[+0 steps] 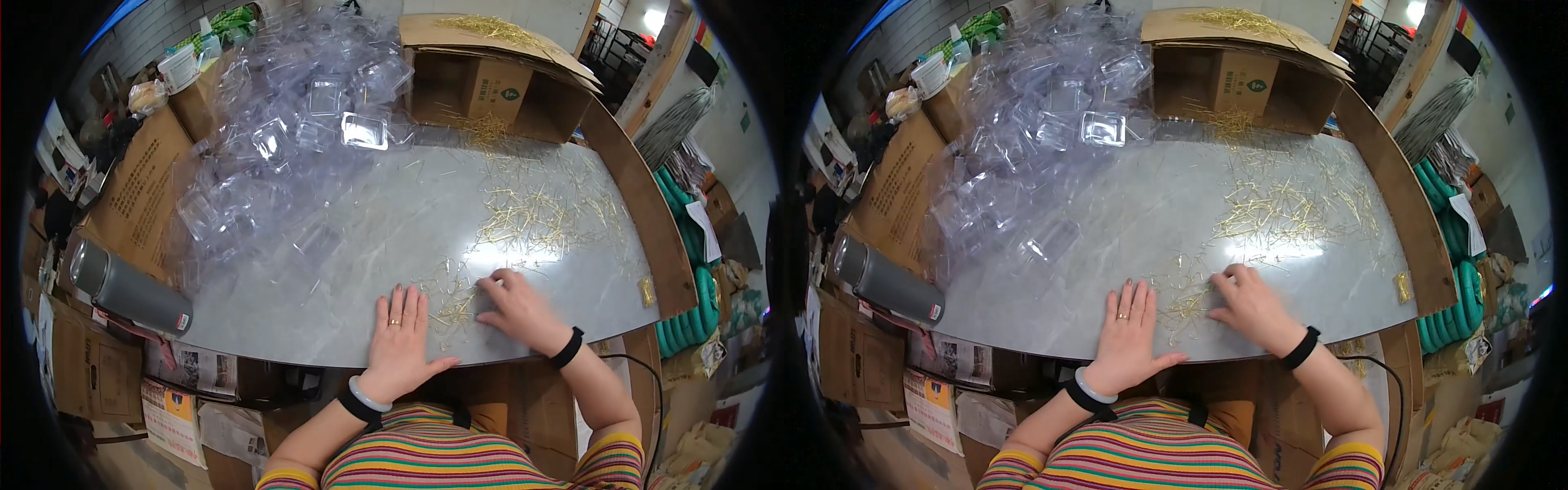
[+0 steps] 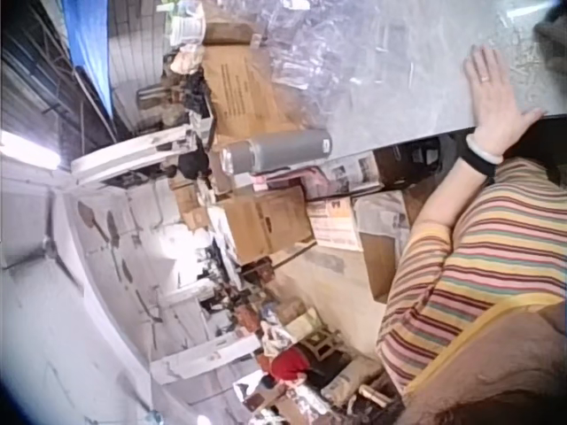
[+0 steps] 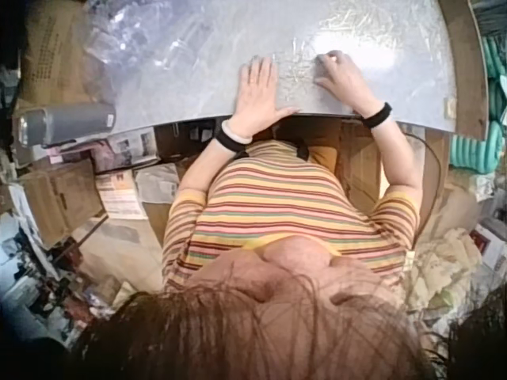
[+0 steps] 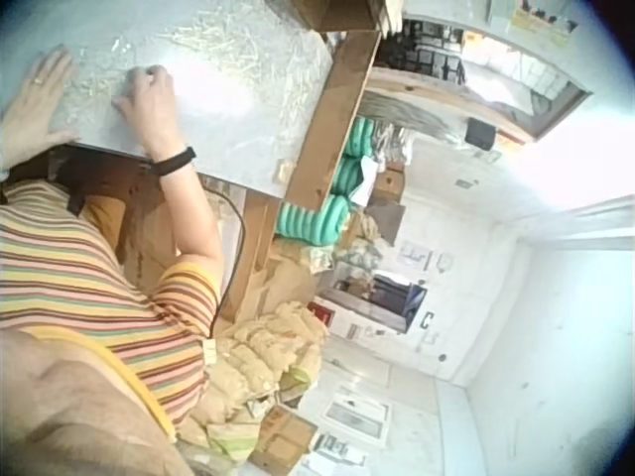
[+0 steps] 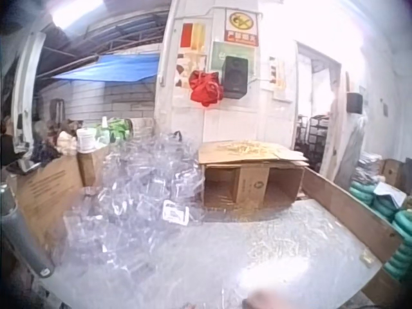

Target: Gathering and sorting small gold-colored metal pins on a table and placing them into a partitioned box.

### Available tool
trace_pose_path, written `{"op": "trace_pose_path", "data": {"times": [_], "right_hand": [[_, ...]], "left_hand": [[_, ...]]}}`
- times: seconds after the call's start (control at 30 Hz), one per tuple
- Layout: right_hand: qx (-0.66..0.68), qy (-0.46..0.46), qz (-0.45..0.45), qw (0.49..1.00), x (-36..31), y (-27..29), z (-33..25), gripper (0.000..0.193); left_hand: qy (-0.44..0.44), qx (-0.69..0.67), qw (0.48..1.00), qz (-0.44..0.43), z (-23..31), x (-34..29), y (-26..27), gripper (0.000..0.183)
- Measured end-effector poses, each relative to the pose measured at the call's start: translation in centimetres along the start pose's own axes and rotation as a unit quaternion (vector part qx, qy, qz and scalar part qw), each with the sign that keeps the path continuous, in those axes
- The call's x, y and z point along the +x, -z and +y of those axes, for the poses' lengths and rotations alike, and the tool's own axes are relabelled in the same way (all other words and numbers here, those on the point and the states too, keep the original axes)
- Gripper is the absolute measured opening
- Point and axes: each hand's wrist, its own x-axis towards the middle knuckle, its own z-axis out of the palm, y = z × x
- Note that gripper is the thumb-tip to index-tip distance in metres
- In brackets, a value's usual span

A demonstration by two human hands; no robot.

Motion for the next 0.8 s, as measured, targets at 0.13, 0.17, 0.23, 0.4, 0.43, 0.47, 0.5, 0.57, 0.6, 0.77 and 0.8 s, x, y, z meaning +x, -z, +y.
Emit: {"op": "trace_pose_path", "data": {"times": [0.13, 0.17, 0.23, 0.4, 0.43, 0.47, 0.5, 0.57, 0.6, 0.77, 0.8], "right_hand": [[0.086, 0.105, -0.016, 0.991, 1.4, -1.3, -1.8, 0.042], [0.145, 0.094, -0.047, 0.984, 2.2, -1.4, -0.5, 0.041], [0.087, 0.037, 0.004, 0.996, 3.5, -1.4, 3.4, 0.039], [-0.011, -0.008, 0.059, 0.998, 5.3, -0.7, 4.5, 0.036], [-0.001, 0.021, 0.037, 0.999, 5.3, -0.2, 3.9, 0.036], [0.011, 0.046, 0.013, 0.999, 5.1, 0.0, 3.3, 0.036], [-0.020, 0.037, 0.062, 0.997, 5.0, -0.5, 4.1, 0.036], [-0.018, 0.011, 0.099, 0.995, 4.3, -0.8, 3.6, 0.036], [-0.017, -0.001, 0.119, 0.993, 4.2, -0.8, 3.2, 0.036], [0.033, -0.092, 0.049, 0.994, 4.1, -1.0, 2.1, 0.028], [0.018, -0.097, 0.058, 0.993, 5.0, -1.4, 1.7, 0.027]], "left_hand": [[0.002, 0.017, 1.000, 0.004, 0.8, 0.6, -0.6, 0.105], [0.002, 0.021, 1.000, 0.006, 0.8, 0.7, -0.9, 0.103], [0.001, 0.032, 0.999, 0.009, 1.0, 0.8, -1.0, 0.100], [0.003, 0.044, 0.999, 0.001, 1.1, 0.9, -0.4, 0.094], [0.004, 0.044, 0.999, -0.004, 1.1, 1.0, -0.2, 0.093], [0.000, 0.050, 0.999, -0.001, 1.0, 0.9, -0.4, 0.093], [-0.004, 0.056, 0.998, 0.001, 0.9, 0.9, -0.7, 0.093], [-0.013, 0.061, 0.998, 0.011, 0.6, 0.8, -1.1, 0.094], [-0.017, 0.060, 0.998, 0.017, 0.4, 0.6, -1.3, 0.096], [0.042, -0.034, 0.998, 0.044, 3.4, 1.0, -1.0, 0.106], [0.046, -0.040, 0.997, 0.045, 4.4, 1.3, -1.2, 0.107]]}}
